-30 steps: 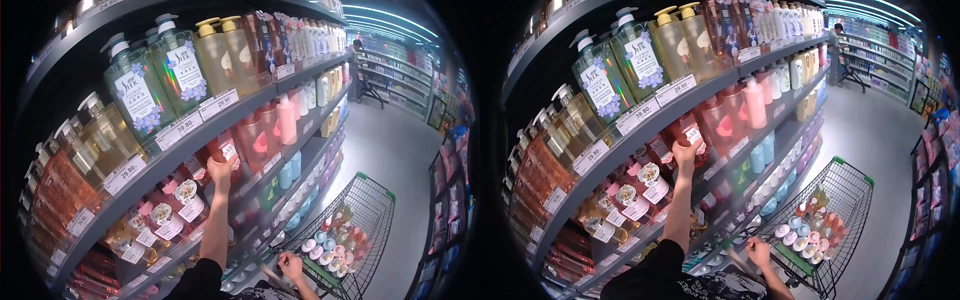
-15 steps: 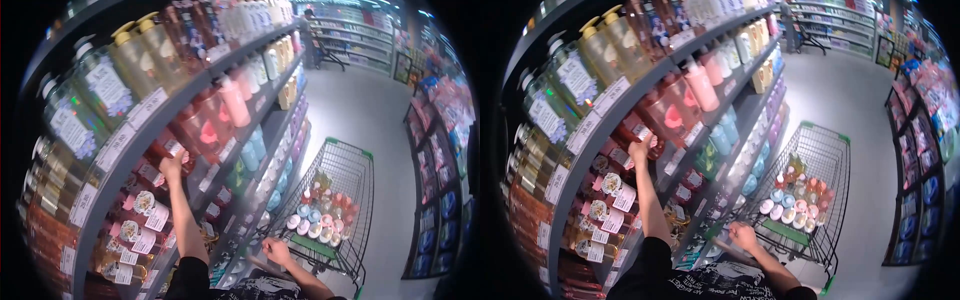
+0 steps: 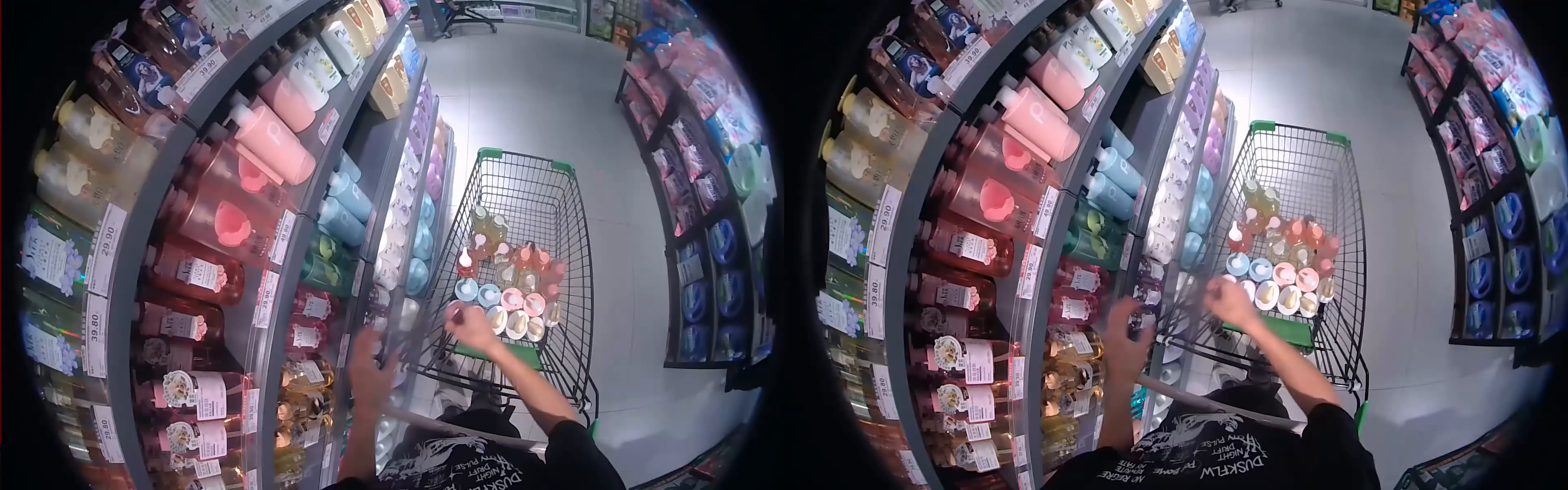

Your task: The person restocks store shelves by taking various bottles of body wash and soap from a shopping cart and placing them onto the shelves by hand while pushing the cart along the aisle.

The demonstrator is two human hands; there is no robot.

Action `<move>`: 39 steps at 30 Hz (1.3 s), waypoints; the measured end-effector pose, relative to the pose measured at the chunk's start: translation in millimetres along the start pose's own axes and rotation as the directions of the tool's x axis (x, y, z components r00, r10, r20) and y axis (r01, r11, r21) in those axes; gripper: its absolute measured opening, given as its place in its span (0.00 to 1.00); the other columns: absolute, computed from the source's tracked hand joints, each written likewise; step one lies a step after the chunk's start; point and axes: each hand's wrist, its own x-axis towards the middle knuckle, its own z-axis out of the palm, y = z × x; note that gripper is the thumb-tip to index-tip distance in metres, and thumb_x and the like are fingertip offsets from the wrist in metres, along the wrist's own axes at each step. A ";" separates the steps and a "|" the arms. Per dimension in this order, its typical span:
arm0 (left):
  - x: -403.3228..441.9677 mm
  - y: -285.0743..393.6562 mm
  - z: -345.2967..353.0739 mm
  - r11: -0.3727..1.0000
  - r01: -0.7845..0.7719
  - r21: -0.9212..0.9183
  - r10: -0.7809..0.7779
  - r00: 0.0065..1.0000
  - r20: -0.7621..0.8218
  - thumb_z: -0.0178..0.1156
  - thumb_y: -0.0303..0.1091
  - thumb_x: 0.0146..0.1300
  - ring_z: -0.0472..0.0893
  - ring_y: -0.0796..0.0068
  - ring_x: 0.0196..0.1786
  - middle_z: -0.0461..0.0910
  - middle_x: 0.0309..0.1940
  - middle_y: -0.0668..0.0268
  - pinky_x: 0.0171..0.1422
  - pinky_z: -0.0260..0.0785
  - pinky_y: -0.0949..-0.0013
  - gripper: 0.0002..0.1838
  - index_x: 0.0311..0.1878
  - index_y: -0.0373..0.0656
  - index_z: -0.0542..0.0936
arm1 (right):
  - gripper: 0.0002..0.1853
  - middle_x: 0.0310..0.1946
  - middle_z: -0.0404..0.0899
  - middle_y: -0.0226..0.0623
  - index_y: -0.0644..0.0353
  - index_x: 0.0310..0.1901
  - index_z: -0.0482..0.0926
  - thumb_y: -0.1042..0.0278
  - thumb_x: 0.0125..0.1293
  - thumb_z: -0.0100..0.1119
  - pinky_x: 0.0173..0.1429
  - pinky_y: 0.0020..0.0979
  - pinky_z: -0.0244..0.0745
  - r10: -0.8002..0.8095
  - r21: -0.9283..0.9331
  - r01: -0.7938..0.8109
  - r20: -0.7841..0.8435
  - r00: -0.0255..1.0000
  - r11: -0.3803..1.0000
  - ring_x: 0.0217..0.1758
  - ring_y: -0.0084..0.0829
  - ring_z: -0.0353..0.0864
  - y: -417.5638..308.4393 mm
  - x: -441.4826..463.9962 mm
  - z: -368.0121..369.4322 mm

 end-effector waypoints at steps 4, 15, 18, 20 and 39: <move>-53.7 -58.5 75.5 0.995 -0.040 0.094 0.031 0.995 0.096 0.69 0.30 0.55 0.74 0.49 0.64 0.76 0.58 0.51 0.70 0.65 0.53 0.19 0.52 0.40 0.80 | 0.31 0.38 0.84 0.53 0.62 0.59 0.72 0.57 0.56 0.68 0.51 0.45 0.79 0.132 -0.277 -0.176 -0.171 0.976 0.945 0.44 0.50 0.85 93.2 90.8 -11.5; -63.7 -51.3 79.1 0.982 0.017 0.191 -0.017 1.000 -0.001 0.66 0.24 0.55 0.83 0.57 0.50 0.83 0.46 0.59 0.55 0.76 0.60 0.09 0.41 0.40 0.82 | 0.31 0.43 0.83 0.53 0.52 0.66 0.61 0.50 0.66 0.58 0.50 0.53 0.77 0.270 -0.214 -0.422 -0.506 0.819 0.881 0.45 0.57 0.84 152.1 211.9 39.8; -66.2 -54.6 80.6 0.980 0.040 0.197 -0.039 0.999 -0.007 0.65 0.24 0.55 0.83 0.58 0.49 0.83 0.45 0.60 0.54 0.77 0.61 0.09 0.40 0.40 0.81 | 0.31 0.50 0.81 0.50 0.54 0.62 0.64 0.57 0.62 0.67 0.49 0.51 0.79 0.344 -0.217 -0.483 -0.468 0.814 0.849 0.45 0.54 0.84 146.7 216.5 34.9; -64.4 -56.0 79.4 0.979 0.048 0.197 -0.046 0.999 -0.018 0.65 0.25 0.55 0.83 0.59 0.49 0.83 0.45 0.61 0.54 0.77 0.61 0.09 0.40 0.41 0.81 | 0.24 0.39 0.83 0.54 0.53 0.58 0.67 0.50 0.67 0.58 0.46 0.53 0.79 0.196 -0.311 -0.390 -0.506 0.840 0.867 0.41 0.56 0.85 163.4 221.3 40.6; -59.3 -55.3 71.4 0.998 -0.055 0.038 0.055 0.998 -0.006 0.67 0.27 0.55 0.79 0.53 0.49 0.80 0.45 0.57 0.53 0.73 0.57 0.17 0.49 0.40 0.79 | 0.18 0.23 0.81 0.41 0.58 0.43 0.81 0.57 0.53 0.68 0.38 0.44 0.76 -0.513 -0.584 0.397 -0.038 0.857 0.708 0.28 0.44 0.82 -17.2 53.4 -109.6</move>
